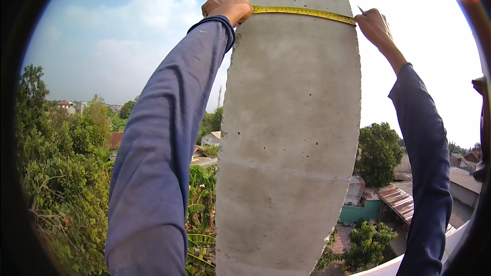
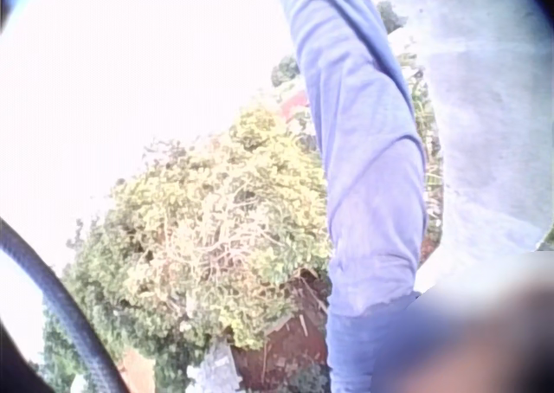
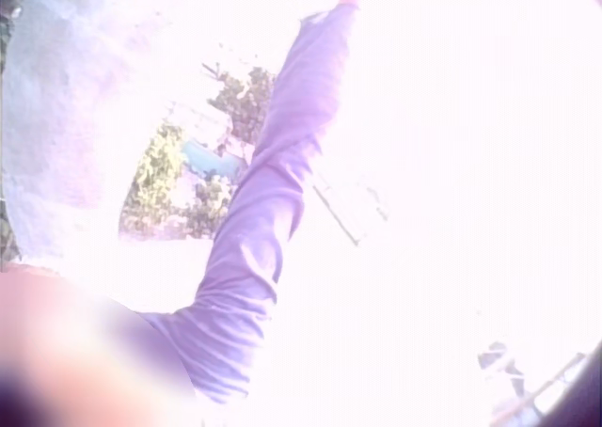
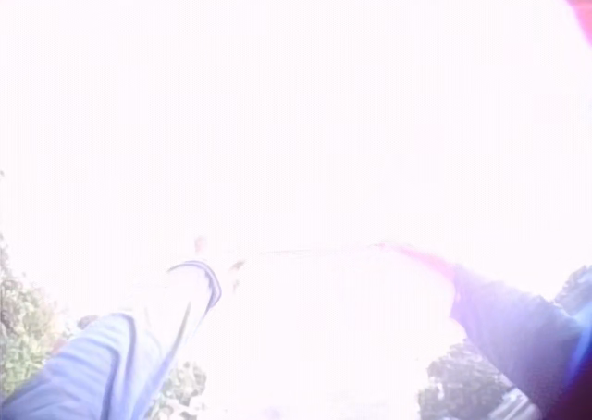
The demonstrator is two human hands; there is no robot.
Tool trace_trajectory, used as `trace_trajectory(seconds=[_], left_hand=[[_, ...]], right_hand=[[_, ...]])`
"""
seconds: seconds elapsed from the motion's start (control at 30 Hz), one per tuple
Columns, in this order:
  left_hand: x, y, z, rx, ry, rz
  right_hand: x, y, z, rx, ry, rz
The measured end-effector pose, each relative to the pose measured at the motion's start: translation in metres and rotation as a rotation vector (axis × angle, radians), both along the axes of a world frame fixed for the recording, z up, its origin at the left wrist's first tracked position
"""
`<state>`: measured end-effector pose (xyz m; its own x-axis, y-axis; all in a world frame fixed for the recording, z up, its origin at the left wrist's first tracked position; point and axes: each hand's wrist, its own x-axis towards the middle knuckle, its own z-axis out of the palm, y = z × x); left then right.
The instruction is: The person measures a concrete pillar using a tape measure and marks positions with a pencil. They then use a hammer and nail to create indentations at the marked points on the pillar.
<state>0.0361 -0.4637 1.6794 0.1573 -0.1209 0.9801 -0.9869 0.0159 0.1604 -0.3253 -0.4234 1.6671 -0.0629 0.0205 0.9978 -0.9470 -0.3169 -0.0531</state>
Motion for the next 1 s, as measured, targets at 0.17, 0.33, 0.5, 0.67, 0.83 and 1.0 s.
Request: trace_trajectory(seconds=[0.17,0.33,0.5,0.67,0.83,1.0], left_hand=[[-0.003,0.002,0.0,-0.001,0.031,0.032],[-0.006,0.013,-0.013,0.031,0.042,0.024],[-0.007,0.029,-0.032,0.066,0.053,0.007],[-0.01,0.03,-0.029,0.085,0.063,0.039],[-0.007,0.02,-0.027,0.011,0.036,0.067],[-0.008,0.018,-0.029,-0.002,0.042,0.061]], right_hand=[[0.023,0.037,0.018,-0.19,0.192,0.573],[0.06,0.031,0.034,-0.029,0.197,1.003],[0.086,0.014,0.011,0.007,0.148,1.184],[0.082,0.018,-0.016,0.135,0.402,1.383],[0.093,0.004,-0.002,0.087,0.309,1.204],[0.083,-0.01,-0.005,0.074,0.517,1.296]])
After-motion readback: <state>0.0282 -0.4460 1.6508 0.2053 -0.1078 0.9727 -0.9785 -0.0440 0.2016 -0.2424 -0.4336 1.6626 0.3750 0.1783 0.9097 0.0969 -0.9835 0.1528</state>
